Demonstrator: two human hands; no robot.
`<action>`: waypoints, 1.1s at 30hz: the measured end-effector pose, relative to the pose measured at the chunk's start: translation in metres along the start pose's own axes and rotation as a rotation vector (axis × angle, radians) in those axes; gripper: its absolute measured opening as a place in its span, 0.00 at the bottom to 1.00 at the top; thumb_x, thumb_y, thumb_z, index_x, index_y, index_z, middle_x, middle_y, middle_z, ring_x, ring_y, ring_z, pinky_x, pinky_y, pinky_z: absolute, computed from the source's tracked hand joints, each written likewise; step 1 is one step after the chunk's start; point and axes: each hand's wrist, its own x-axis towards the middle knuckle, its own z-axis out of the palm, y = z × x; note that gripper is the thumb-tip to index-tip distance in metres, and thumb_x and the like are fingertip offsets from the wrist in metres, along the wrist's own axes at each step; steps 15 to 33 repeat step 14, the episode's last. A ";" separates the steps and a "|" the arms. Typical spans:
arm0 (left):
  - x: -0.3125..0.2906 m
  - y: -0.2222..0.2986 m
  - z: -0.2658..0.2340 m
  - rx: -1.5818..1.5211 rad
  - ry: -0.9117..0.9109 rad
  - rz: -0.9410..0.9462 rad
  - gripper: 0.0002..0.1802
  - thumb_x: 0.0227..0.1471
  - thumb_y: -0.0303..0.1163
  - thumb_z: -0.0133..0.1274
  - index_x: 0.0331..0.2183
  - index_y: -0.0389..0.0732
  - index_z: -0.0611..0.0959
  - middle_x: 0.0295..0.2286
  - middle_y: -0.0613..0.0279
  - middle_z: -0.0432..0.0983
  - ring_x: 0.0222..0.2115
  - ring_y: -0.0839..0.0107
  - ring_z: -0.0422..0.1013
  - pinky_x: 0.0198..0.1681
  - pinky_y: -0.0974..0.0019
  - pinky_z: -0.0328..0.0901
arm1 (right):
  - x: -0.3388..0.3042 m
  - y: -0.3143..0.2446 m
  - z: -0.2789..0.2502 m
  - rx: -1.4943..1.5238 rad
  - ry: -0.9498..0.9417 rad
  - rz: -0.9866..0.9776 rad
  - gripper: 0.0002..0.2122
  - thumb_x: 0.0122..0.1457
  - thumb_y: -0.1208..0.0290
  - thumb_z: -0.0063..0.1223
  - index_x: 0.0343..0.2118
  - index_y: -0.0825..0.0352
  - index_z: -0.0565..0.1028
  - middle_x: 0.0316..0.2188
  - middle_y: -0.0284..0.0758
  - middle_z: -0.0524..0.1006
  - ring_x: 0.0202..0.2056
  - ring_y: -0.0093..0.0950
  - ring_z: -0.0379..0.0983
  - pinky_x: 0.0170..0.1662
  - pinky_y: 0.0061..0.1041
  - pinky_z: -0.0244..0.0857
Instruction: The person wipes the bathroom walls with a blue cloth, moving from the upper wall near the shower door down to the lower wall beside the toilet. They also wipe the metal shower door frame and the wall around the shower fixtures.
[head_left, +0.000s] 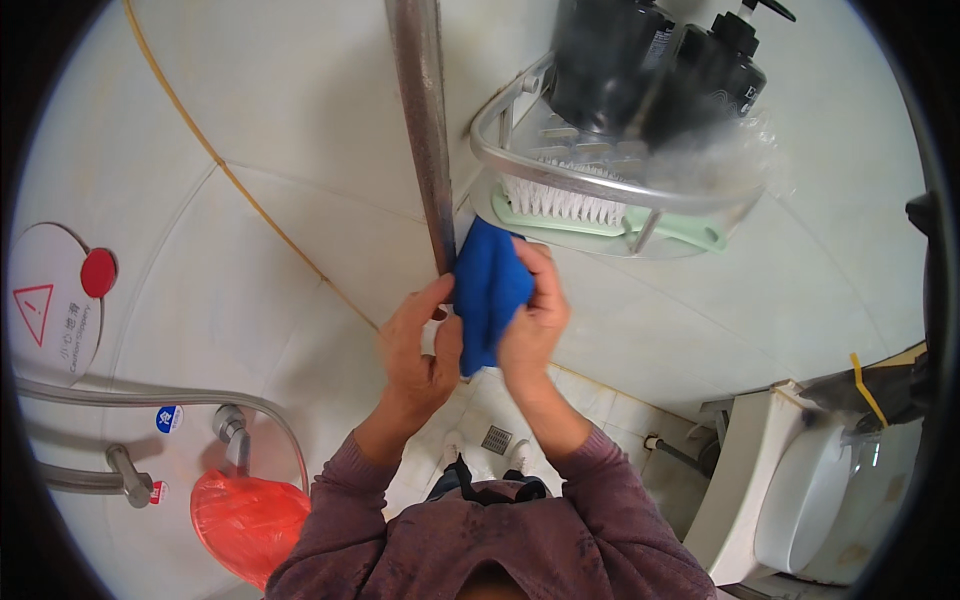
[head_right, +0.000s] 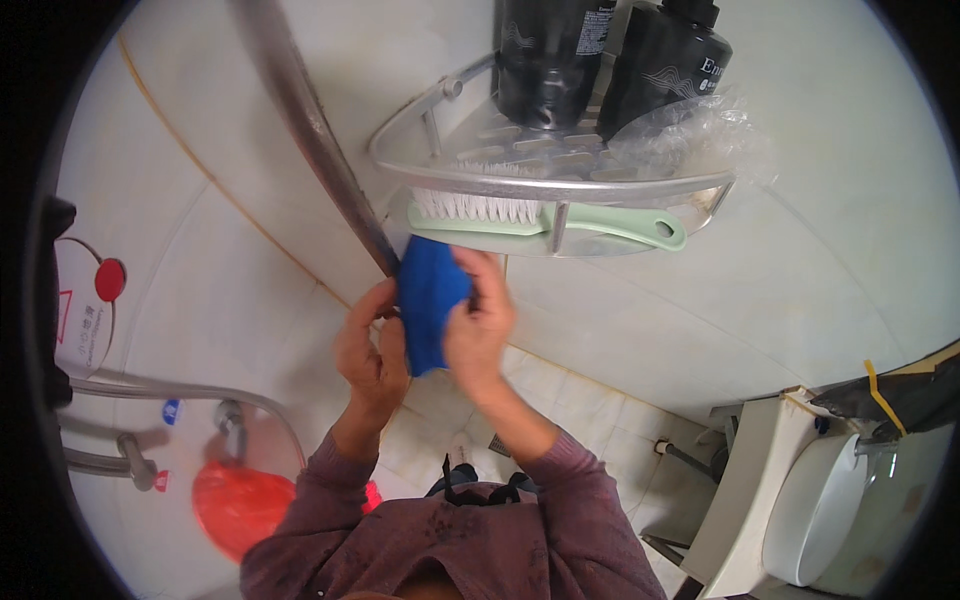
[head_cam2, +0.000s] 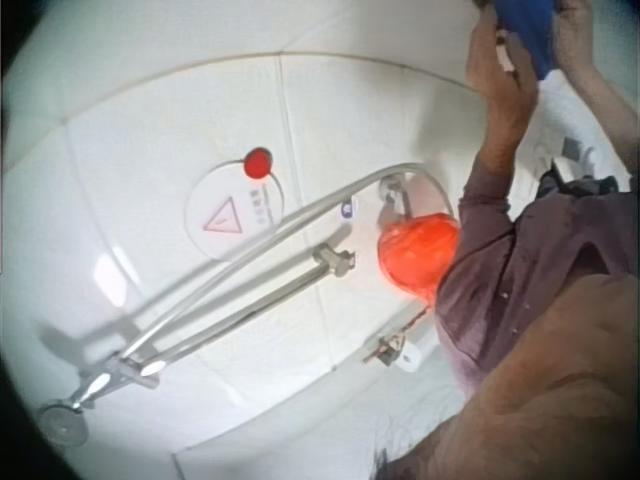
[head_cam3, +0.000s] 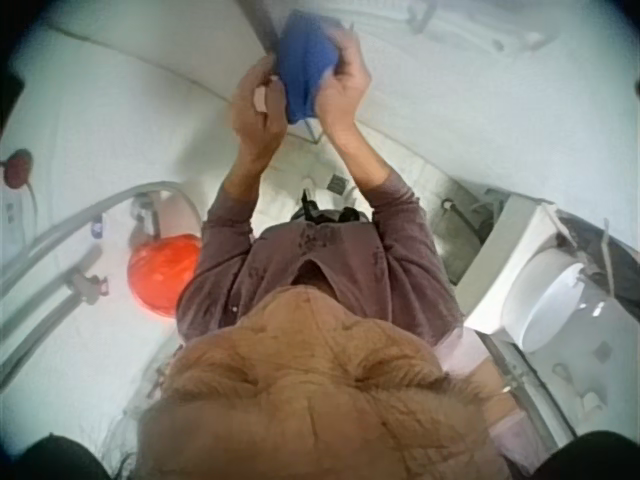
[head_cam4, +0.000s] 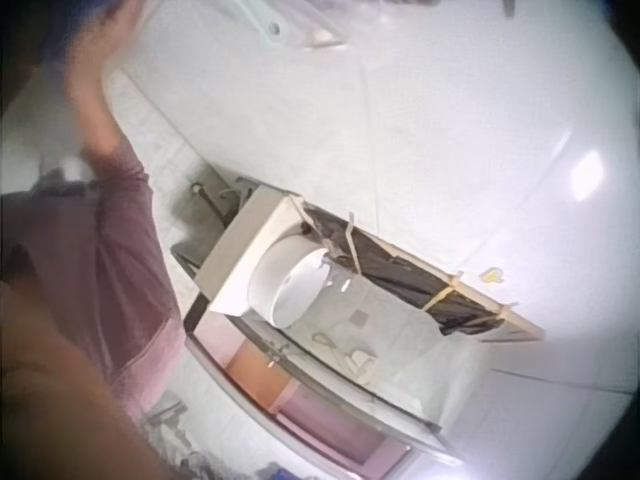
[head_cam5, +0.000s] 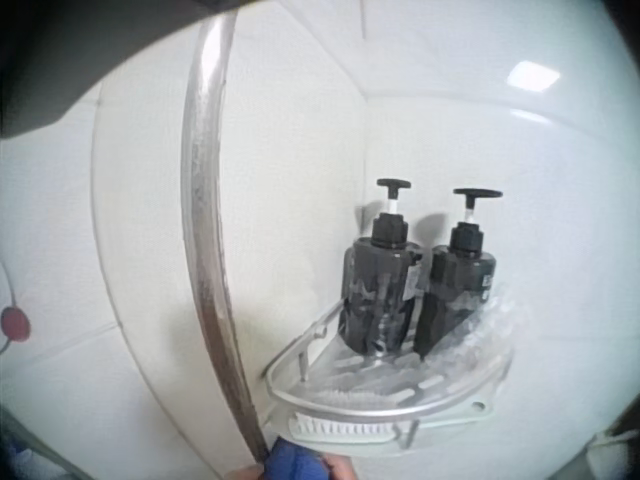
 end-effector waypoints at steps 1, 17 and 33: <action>0.001 -0.003 0.001 -0.016 0.043 0.053 0.17 0.42 0.18 0.47 0.39 0.31 0.72 0.27 0.48 0.72 0.25 0.61 0.70 0.32 0.64 0.65 | -0.002 0.000 0.014 -0.115 0.015 -0.153 0.17 0.43 0.87 0.39 0.40 0.74 0.69 0.35 0.41 0.69 0.36 0.30 0.66 0.42 0.22 0.60; 0.038 -0.058 0.014 0.242 0.194 0.441 0.31 0.54 0.47 0.31 0.55 0.41 0.55 0.56 0.41 0.38 0.57 0.40 0.35 0.55 0.41 0.33 | 0.021 0.014 0.023 -0.430 -0.064 -0.589 0.18 0.46 0.76 0.51 0.42 0.75 0.69 0.46 0.46 0.67 0.45 0.40 0.63 0.46 0.33 0.56; 0.038 -0.058 0.014 0.242 0.194 0.441 0.31 0.54 0.47 0.31 0.55 0.41 0.55 0.56 0.41 0.38 0.57 0.40 0.35 0.55 0.41 0.33 | 0.021 0.014 0.023 -0.430 -0.064 -0.589 0.18 0.46 0.76 0.51 0.42 0.75 0.69 0.46 0.46 0.67 0.45 0.40 0.63 0.46 0.33 0.56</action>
